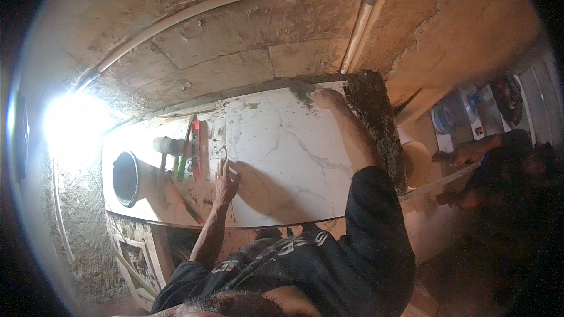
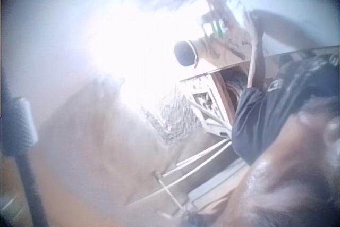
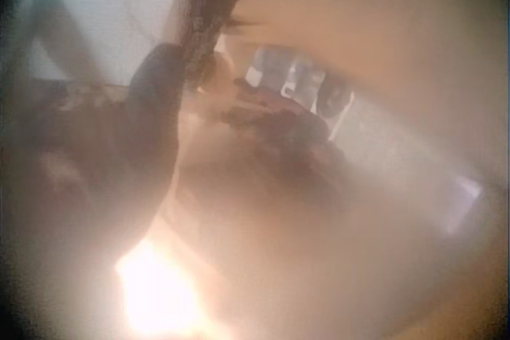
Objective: The person applies mortar to the edge of a countertop using a trowel and taps a tile into place with a rubber mallet.
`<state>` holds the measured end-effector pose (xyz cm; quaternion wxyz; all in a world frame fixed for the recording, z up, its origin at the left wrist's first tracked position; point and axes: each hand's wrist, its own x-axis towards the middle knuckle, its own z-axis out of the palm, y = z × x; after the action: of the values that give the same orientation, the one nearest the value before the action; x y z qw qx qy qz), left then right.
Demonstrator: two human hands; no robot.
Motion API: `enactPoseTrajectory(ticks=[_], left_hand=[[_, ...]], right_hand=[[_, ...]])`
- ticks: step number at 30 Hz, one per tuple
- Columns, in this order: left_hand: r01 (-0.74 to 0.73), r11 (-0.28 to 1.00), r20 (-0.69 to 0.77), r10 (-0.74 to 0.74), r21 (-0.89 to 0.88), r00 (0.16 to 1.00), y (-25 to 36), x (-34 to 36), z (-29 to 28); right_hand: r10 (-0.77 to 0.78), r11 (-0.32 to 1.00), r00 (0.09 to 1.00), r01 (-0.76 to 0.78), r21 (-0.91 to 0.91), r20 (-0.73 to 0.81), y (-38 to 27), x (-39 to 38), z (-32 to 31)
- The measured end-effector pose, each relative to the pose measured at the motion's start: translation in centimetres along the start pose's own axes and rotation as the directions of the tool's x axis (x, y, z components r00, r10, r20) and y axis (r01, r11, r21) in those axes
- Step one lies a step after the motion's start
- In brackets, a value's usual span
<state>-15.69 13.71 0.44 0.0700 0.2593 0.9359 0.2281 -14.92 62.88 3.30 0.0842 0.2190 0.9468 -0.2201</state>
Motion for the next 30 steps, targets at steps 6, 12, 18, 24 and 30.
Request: enactPoseTrajectory(ticks=[6,12,18,24,30], left_hand=[[0.105,0.994,0.181,-0.095,-0.043,0.979,-0.8,-3.2,-1.7],[-0.010,0.985,0.118,0.030,-0.170,0.993,-0.7,-1.5,-0.4],[0.170,0.950,0.223,-0.112,-0.263,0.968,-0.5,-1.4,-1.0],[0.235,0.931,0.240,-0.170,-0.280,0.956,-0.7,-2.0,-1.0],[0.263,0.925,0.295,-0.180,-0.275,0.939,1.4,-1.1,-2.1]], right_hand=[[0.187,0.980,0.982,-0.188,0.061,0.012,2.7,-5.6,-5.0],[-0.165,0.819,0.982,0.191,-0.541,0.097,7.1,-5.2,-3.9],[-0.028,0.971,0.997,0.009,-0.238,-0.078,1.2,-1.0,0.3],[-0.139,0.927,0.990,0.132,-0.352,0.004,10.5,0.2,-1.9],[0.225,0.972,0.967,-0.231,-0.041,-0.116,15.7,-3.5,-5.7]])
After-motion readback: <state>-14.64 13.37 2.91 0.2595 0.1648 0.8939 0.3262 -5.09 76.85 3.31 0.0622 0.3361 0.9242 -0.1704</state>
